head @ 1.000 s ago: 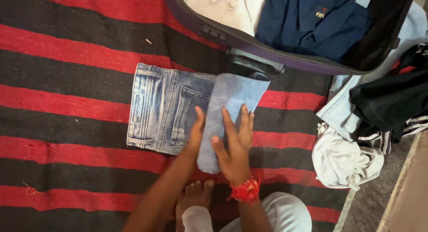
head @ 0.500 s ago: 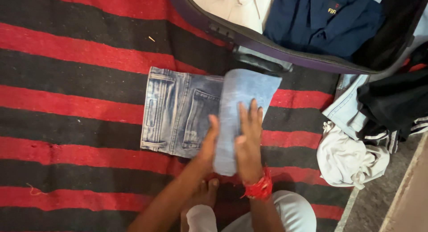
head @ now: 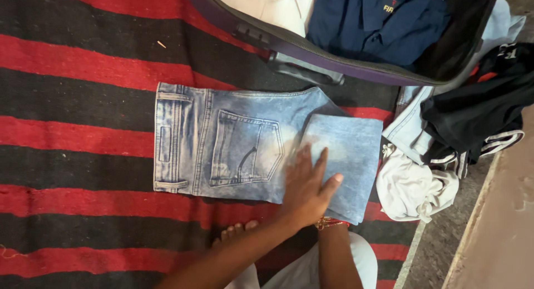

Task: The person folds a shirt and pairs of jeans by hand and places them into a suitcase on a rug.

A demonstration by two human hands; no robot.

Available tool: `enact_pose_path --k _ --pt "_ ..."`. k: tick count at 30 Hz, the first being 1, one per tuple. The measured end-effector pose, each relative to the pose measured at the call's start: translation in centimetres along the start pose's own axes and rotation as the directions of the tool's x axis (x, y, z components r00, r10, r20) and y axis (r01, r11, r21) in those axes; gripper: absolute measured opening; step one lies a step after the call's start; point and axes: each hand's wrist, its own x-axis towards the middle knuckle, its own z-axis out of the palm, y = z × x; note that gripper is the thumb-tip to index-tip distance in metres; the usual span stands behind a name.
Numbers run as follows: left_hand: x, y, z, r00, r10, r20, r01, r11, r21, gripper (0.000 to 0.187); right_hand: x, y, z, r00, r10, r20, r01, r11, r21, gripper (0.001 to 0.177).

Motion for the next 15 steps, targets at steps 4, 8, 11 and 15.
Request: enact_pose_path --k 4,8,11,15 --pt "-0.5 -1.7 -0.7 0.993 -0.106 0.044 0.106 0.994 0.010 0.084 -0.6 -2.0 -2.3 0.995 0.086 -0.056 -0.092 0.988 -0.122 0.092" --pt "-0.8 -2.4 -2.7 0.997 -0.005 0.073 0.017 0.987 -0.162 0.089 -1.7 -3.0 -1.1 0.994 0.073 -0.085 -0.088 0.977 -0.193 0.098" --pt "-2.5 -2.5 -4.8 0.991 0.074 0.108 -0.045 0.966 -0.255 0.089 -2.2 -3.6 -0.4 0.993 0.114 -0.036 -0.120 0.966 -0.231 0.102" --pt "-5.8 -5.6 -6.9 0.989 0.131 0.071 -0.085 0.889 -0.450 0.088 -4.0 -1.7 3.9 0.962 0.243 0.127 -0.159 0.871 -0.465 0.111"
